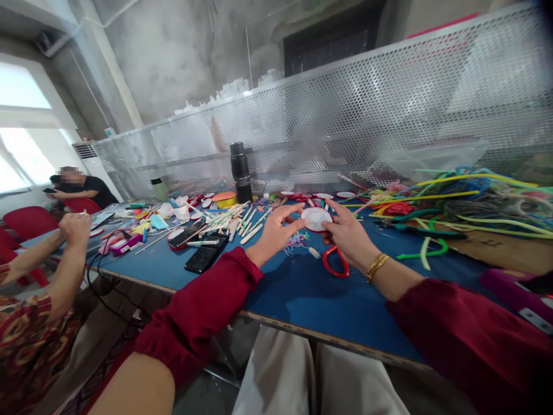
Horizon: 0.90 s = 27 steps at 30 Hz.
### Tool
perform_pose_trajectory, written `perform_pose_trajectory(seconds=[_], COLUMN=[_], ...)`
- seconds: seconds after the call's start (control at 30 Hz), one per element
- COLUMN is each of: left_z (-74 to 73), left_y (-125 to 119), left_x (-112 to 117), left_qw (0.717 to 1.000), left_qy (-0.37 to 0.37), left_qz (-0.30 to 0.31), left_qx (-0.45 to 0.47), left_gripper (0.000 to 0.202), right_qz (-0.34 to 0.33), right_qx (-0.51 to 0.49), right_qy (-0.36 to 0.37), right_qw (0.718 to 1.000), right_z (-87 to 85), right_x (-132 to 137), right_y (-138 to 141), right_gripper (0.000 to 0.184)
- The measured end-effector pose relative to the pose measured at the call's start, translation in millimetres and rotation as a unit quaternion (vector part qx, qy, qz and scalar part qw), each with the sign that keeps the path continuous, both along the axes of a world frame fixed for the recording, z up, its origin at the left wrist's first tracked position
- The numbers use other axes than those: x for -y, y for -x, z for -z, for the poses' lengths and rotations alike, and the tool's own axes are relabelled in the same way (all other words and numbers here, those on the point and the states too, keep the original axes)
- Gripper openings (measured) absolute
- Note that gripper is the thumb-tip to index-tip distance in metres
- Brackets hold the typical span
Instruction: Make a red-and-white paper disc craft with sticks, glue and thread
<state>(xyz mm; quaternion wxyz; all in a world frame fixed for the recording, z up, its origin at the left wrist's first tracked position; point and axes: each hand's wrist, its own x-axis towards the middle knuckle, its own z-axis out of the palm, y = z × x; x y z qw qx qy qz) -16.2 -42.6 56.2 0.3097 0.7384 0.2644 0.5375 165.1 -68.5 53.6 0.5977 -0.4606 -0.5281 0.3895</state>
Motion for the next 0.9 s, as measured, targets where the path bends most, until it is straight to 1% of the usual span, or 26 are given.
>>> perform_pose_trajectory(seconds=[0.03,0.07,0.13,0.17,0.23,0.3,0.33,0.37,0.43,0.53,0.6,0.7,0.8,0.9], left_z=[1.3,2.5,4.4,5.2,6.4,7.1,7.2,7.2,7.1,6.9,6.5,5.1,3.8,4.0], left_y=[0,1,2,2,3,3,3,3,2,1,0,2,4,5], left_x=[-2,-3,-8,-10,-14,-16,-16,-16,-14,-12,-11,-11,-13,-15], left_qw=[1.0,0.999,0.998,0.998,0.998,0.998,0.998,0.998,0.997,0.995,0.993,0.995,0.996,0.996], left_qy=[0.006,0.013,0.038,0.051,0.065,0.059,0.054,0.053,0.066,0.104,0.115,0.092,0.052,0.057], left_qz=[-0.013,-0.026,-0.039,-0.036,-0.009,0.019,0.025,0.025,0.01,-0.006,-0.001,-0.004,-0.031,-0.027], left_qx=[0.011,0.017,0.02,0.018,0.01,-0.003,-0.013,-0.023,-0.03,-0.006,0.016,0.04,0.061,0.065], left_gripper=[0.052,0.056,0.055,0.052,0.046,0.044,0.042,0.04,0.037,0.036,0.037,0.035,0.028,0.026], right_qz=[0.013,0.025,0.052,0.063,0.076,0.08,0.078,0.074,0.056,0.026,0.013,0.0,-0.007,-0.01], right_qx=[0.043,0.092,0.193,0.236,0.296,0.323,0.327,0.321,0.285,0.201,0.153,0.095,0.071,0.066], right_qy=[-0.024,-0.05,-0.112,-0.145,-0.198,-0.22,-0.22,-0.214,-0.18,-0.1,-0.057,-0.029,-0.014,0.0], right_qw=[0.999,0.994,0.973,0.959,0.931,0.917,0.916,0.92,0.94,0.974,0.986,0.995,0.997,0.998], right_z=[1.8,3.4,5.7,6.1,5.3,3.1,2.0,1.0,-0.1,0.9,2.6,4.8,6.1,7.4], right_x=[-2,-3,-5,-4,-2,0,2,2,3,0,-2,-5,-5,-4], right_y=[-2,-3,-6,-7,-8,-8,-8,-8,-8,-8,-7,-6,-5,-4], right_gripper=[0.079,0.081,0.075,0.071,0.063,0.06,0.06,0.06,0.055,0.039,0.033,0.033,0.032,0.03])
